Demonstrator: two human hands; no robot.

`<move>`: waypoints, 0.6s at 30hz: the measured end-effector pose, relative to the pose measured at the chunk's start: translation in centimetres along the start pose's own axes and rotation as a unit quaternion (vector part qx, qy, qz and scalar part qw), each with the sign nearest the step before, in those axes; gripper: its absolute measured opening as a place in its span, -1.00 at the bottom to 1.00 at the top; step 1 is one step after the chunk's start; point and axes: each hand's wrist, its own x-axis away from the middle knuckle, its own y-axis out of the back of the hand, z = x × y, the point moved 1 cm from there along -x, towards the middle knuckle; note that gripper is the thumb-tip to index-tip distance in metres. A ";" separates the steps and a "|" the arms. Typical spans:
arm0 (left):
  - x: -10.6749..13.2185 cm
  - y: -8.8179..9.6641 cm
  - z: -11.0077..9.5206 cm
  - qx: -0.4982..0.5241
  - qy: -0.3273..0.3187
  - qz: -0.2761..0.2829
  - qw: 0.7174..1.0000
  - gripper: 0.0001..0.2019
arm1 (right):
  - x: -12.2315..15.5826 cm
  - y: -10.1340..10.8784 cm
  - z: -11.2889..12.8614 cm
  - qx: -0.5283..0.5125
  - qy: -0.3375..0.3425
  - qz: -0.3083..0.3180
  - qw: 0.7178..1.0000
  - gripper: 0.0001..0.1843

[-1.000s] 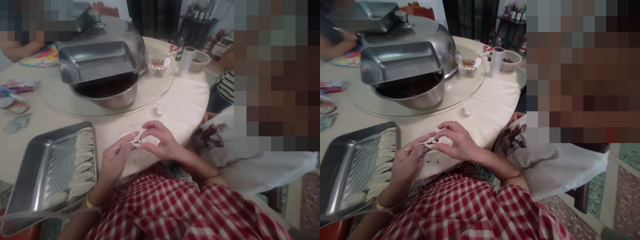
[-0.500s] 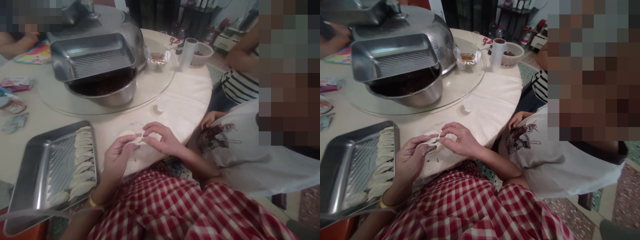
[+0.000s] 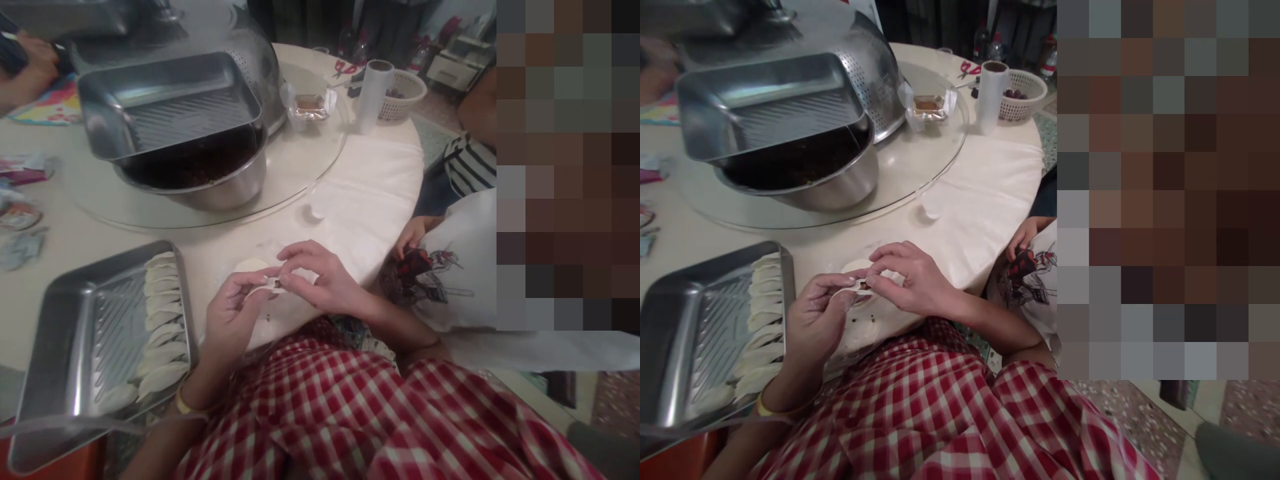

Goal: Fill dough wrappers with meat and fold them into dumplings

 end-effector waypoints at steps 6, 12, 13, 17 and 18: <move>0.0 0.0 -0.1 -0.005 0.003 -0.011 1.000 -0.85 | 0.1 0.2 0.1 -0.010 0.011 0.011 1.000 -0.86; 0.0 0.2 0.0 -0.025 0.002 -0.001 1.000 -0.86 | 0.1 -0.1 -0.4 -0.006 0.002 0.022 1.000 -0.84; 0.0 0.2 0.0 -0.029 -0.001 -0.003 1.000 -0.87 | 0.1 -0.3 -0.5 -0.019 -0.012 0.014 1.000 -0.85; 0.0 0.3 -0.1 -0.031 0.001 0.001 1.000 -0.88 | 0.2 -0.6 -0.6 -0.066 -0.043 0.006 0.997 -0.90; 0.0 0.4 -0.1 -0.030 0.002 0.005 1.000 -0.87 | 0.2 -0.7 -0.6 -0.070 -0.044 0.011 0.997 -0.91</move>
